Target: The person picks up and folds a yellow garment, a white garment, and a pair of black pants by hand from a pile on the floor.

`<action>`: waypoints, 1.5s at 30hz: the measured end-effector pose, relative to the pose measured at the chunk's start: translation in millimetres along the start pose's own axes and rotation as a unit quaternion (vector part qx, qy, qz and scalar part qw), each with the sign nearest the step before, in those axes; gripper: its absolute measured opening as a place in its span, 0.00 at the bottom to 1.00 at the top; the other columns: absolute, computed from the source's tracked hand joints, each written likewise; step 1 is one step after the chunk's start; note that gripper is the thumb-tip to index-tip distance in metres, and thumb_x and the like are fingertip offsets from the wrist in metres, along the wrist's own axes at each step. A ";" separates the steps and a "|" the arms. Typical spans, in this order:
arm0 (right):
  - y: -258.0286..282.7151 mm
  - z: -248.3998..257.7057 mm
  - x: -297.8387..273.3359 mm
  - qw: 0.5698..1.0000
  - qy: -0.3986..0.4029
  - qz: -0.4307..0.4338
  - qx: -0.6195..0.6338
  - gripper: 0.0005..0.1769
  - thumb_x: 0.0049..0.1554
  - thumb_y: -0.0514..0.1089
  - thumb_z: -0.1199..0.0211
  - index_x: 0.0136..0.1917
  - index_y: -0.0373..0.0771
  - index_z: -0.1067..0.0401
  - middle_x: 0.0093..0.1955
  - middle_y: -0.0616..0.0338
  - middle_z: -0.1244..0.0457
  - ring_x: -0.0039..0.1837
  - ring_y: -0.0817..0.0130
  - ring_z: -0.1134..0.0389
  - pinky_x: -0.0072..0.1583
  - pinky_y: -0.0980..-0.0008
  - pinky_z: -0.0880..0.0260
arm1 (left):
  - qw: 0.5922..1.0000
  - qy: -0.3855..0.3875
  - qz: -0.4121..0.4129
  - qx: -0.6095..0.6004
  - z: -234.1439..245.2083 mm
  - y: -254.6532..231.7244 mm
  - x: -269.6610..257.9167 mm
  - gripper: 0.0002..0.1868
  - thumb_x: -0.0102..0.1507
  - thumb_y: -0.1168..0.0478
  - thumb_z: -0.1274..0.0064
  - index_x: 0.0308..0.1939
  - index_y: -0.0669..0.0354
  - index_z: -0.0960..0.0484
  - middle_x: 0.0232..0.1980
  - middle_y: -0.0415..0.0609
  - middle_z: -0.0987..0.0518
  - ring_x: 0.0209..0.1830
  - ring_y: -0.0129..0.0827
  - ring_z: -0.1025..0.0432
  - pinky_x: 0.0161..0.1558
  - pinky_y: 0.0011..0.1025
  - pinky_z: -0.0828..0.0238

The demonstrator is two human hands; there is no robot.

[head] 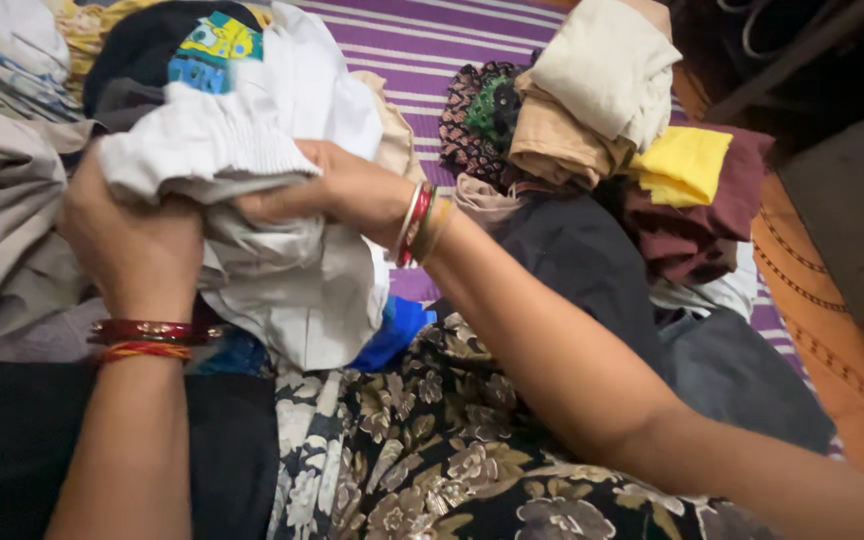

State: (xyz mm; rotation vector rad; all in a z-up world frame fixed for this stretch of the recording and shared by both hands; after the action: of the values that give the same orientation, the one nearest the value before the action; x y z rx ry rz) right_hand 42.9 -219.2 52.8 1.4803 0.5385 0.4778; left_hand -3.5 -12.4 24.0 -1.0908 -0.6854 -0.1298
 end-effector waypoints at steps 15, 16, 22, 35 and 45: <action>-42.0 31.1 25.6 0.994 -0.087 0.064 -0.027 0.27 0.55 0.35 0.32 0.67 0.32 0.30 0.56 0.55 0.29 0.56 0.70 0.29 0.62 0.65 0.29 | 0.993 0.034 0.111 -0.017 -13.6 5.3 -4.1 0.25 0.55 0.64 0.31 0.55 0.64 0.21 0.51 0.47 0.17 0.50 0.31 0.22 0.51 0.32 0.26; -40.6 25.7 18.3 1.000 -0.023 0.019 -0.007 0.32 0.52 0.34 0.30 0.68 0.34 0.33 0.56 0.56 0.30 0.56 0.71 0.29 0.63 0.66 0.29 | 0.995 -0.005 0.091 0.039 -8.5 6.5 -4.8 0.23 0.59 0.63 0.30 0.54 0.65 0.20 0.51 0.48 0.17 0.51 0.31 0.21 0.52 0.34 0.26; -31.1 5.6 21.0 0.880 -0.257 0.093 -0.389 0.43 0.42 0.40 0.26 0.69 0.34 0.36 0.58 0.42 0.32 0.60 0.52 0.29 0.60 0.63 0.29 | 0.964 0.021 0.178 -0.196 -11.3 -5.8 -3.7 0.11 0.65 0.66 0.47 0.51 0.62 0.19 0.47 0.41 0.18 0.45 0.23 0.27 0.48 0.26 0.30; -6.2 15.6 4.3 0.996 0.013 -0.006 0.086 0.29 0.54 0.38 0.29 0.67 0.31 0.30 0.61 0.54 0.30 0.62 0.67 0.29 0.66 0.68 0.30 | 0.995 0.016 0.101 -0.002 -16.8 5.7 -6.0 0.17 0.61 0.66 0.36 0.54 0.65 0.17 0.49 0.53 0.14 0.51 0.33 0.21 0.50 0.31 0.25; 12.0 41.4 31.7 0.976 -0.090 0.019 -0.199 0.20 0.57 0.51 0.28 0.55 0.33 0.21 0.47 0.61 0.29 0.48 0.76 0.32 0.51 0.72 0.30 | 0.711 0.222 0.402 -0.532 -25.9 -2.1 -1.5 0.19 0.63 0.66 0.44 0.59 0.64 0.20 0.53 0.50 0.16 0.49 0.38 0.21 0.53 0.39 0.24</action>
State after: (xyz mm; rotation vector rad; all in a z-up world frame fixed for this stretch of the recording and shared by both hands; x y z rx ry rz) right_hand 93.5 -232.4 64.0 1.1362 0.2525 0.4470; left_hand 6.0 -35.7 17.5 -2.2866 0.4740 -0.0116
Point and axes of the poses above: each hand's wrist, its own x-axis towards the middle knuckle, its own z-axis out of the back of the hand, y = z × x, the point moved 1 cm from there along x, towards the middle knuckle
